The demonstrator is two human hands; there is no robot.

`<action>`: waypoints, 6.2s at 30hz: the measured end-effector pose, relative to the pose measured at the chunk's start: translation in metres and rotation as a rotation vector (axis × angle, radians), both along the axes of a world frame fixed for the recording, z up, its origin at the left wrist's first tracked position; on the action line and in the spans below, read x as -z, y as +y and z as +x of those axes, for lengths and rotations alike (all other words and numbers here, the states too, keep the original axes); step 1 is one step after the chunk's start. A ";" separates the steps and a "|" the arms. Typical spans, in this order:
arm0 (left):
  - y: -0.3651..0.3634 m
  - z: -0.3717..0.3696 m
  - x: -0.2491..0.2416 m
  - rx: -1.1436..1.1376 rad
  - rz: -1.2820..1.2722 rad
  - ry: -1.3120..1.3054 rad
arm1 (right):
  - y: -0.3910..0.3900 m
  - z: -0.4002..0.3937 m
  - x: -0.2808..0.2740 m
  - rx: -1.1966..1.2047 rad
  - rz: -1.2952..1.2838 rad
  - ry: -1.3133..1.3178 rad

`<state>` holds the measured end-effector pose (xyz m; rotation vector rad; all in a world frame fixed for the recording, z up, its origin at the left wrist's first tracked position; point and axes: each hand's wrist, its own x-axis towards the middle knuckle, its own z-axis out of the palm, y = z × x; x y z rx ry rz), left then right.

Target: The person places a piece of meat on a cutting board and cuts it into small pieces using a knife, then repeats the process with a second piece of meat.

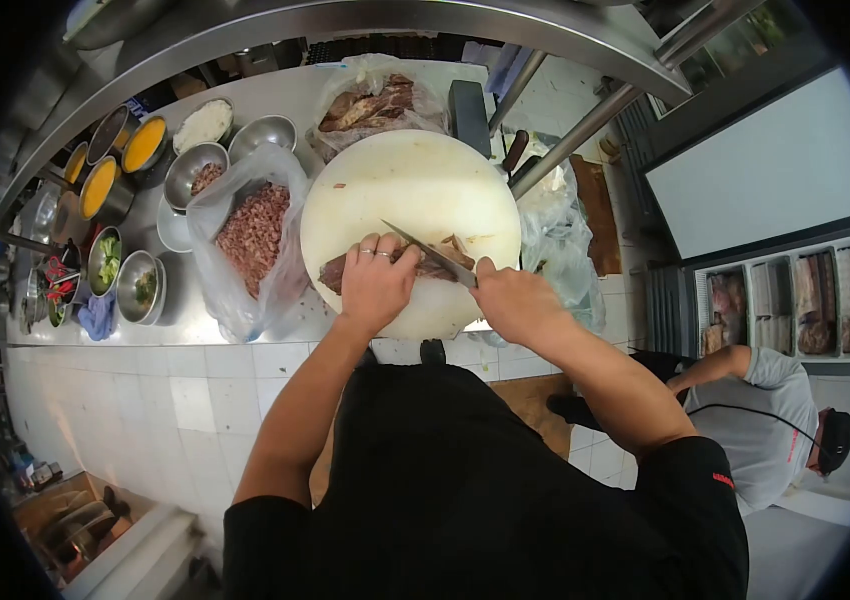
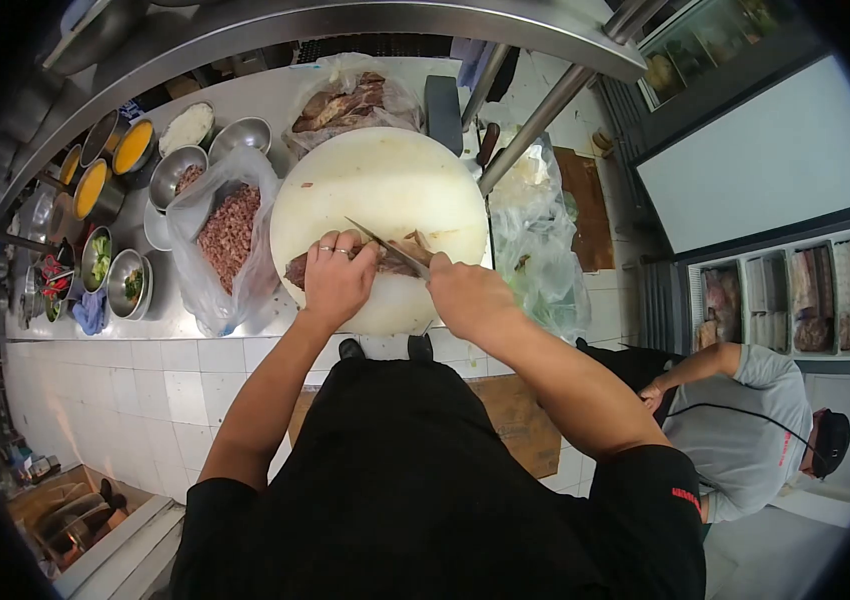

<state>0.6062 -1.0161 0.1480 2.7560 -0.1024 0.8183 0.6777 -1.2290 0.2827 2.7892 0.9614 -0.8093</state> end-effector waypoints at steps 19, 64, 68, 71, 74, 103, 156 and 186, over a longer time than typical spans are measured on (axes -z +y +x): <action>0.001 -0.003 0.001 0.062 -0.112 -0.032 | 0.018 0.003 -0.009 -0.045 0.002 0.027; 0.022 -0.013 0.005 -0.050 -0.048 0.030 | 0.059 -0.003 -0.062 0.038 -0.058 0.184; 0.023 -0.005 0.002 -0.066 -0.036 0.019 | 0.064 -0.007 0.001 0.047 0.252 -0.041; 0.021 -0.008 0.009 -0.052 -0.043 0.026 | 0.063 0.013 -0.035 0.023 0.007 0.201; 0.021 -0.008 0.010 -0.070 -0.072 0.046 | 0.054 -0.004 -0.050 0.031 0.004 0.183; 0.037 -0.024 0.010 -0.086 -0.112 -0.015 | 0.070 -0.014 -0.017 0.024 0.053 0.153; -0.049 -0.016 -0.009 -0.164 -0.614 0.052 | -0.066 0.043 0.096 0.696 0.981 1.797; -0.031 -0.017 -0.030 -0.491 -1.091 0.399 | -0.075 0.051 0.004 0.489 0.571 0.551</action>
